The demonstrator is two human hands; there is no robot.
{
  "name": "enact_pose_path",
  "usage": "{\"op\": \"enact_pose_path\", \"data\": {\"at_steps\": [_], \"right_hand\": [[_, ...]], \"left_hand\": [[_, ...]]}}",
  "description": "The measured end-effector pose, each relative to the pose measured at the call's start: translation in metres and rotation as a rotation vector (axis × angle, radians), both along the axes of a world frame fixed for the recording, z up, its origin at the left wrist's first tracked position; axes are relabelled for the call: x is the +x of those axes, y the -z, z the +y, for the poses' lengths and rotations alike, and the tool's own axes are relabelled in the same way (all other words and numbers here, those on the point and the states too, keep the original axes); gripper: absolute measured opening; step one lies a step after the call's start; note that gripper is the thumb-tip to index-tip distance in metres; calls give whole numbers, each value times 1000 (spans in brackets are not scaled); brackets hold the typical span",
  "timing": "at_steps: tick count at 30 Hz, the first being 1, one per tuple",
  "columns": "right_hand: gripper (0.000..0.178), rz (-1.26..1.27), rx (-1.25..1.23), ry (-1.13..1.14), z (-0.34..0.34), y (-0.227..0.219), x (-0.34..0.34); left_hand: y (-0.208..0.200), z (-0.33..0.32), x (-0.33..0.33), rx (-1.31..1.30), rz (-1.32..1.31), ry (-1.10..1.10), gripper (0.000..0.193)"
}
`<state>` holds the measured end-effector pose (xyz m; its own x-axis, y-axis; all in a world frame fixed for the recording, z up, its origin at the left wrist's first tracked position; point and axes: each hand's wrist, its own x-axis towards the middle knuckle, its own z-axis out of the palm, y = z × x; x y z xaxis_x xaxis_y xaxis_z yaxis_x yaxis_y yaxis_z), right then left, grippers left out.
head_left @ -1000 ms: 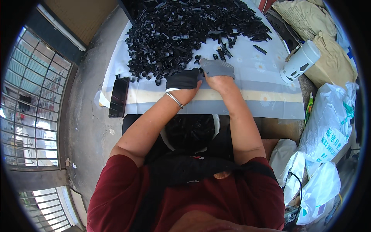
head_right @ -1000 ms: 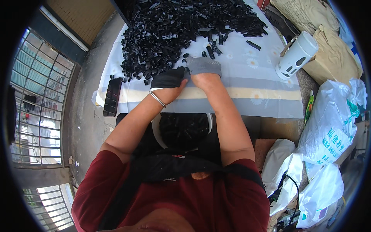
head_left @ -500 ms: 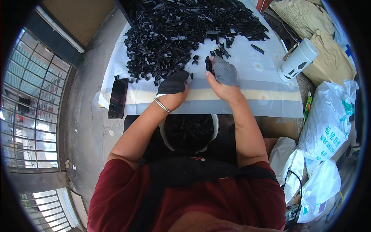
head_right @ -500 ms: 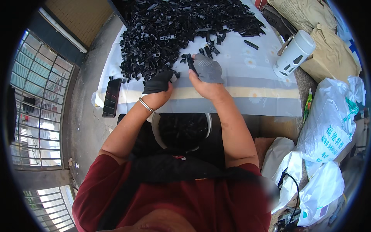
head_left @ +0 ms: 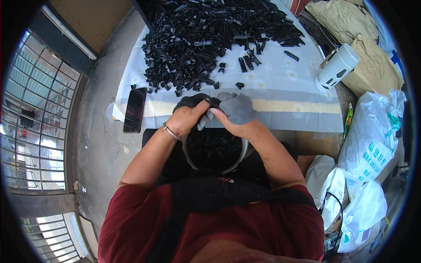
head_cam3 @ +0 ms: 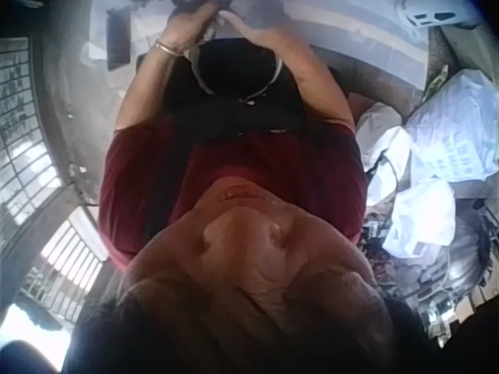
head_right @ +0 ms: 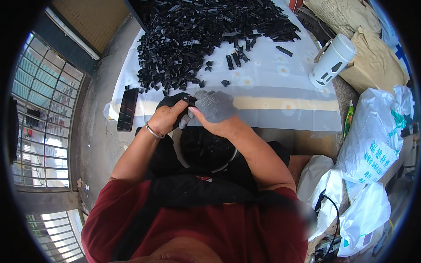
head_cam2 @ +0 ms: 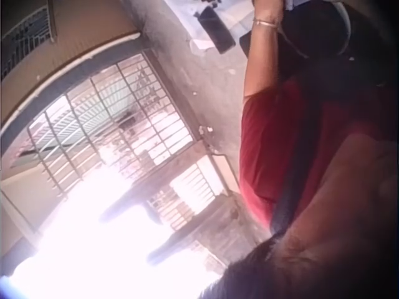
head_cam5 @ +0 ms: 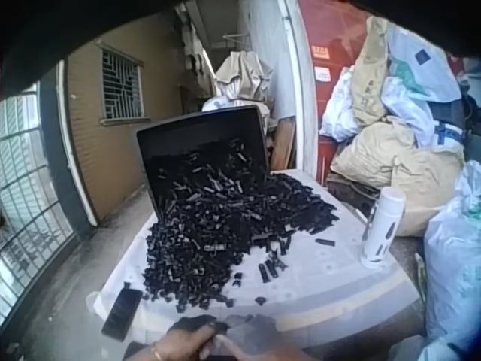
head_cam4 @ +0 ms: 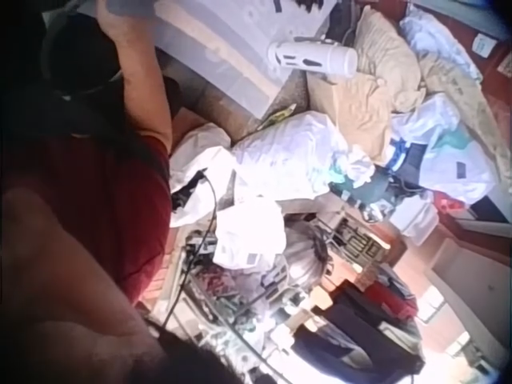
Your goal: Sorting through a pile of small black plastic components on a workbench and placing them into a bucket.
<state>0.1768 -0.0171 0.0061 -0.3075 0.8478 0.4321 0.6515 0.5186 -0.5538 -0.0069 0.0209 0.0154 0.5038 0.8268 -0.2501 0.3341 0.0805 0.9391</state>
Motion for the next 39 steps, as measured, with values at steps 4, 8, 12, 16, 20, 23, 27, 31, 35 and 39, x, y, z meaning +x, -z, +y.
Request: {"op": "enact_pose_path", "data": {"at_steps": [4, 8, 12, 16, 20, 23, 27, 31, 35, 39], "right_hand": [[25, 78, 121, 46, -2, -3, -9], [22, 201, 160, 80, -2, -7, 8], [22, -6, 261, 50, -5, -7, 12], [21, -31, 139, 59, -9, -10, 11], [19, -120, 115, 66, -7, 6, -2], [19, 45, 222, -2, -10, 15, -16], [24, -82, 27, -96, -6, 2, -7], [28, -228, 28, 230, 25, -8, 41], [25, -299, -32, 517, 69, -4, 61], [20, -309, 108, 519, 98, 14, 66]], "left_hand": [[13, -18, 20, -59, -236, -339, 38], [9, -8, 14, -159, -316, -337, 40], [4, -8, 10, 164, -90, -225, 41], [-4, -11, 13, 352, 81, -168, 40], [-9, -15, 18, 526, 266, -81, 38], [-3, -20, 12, 522, 195, -62, 33], [-1, -10, -8, 728, 549, 242, 28], [-17, -6, 9, 880, 668, 221, 25], [10, 20, 67, 1203, 391, 95, 20], [19, 40, 103, 1027, 582, 132, 17]]}}
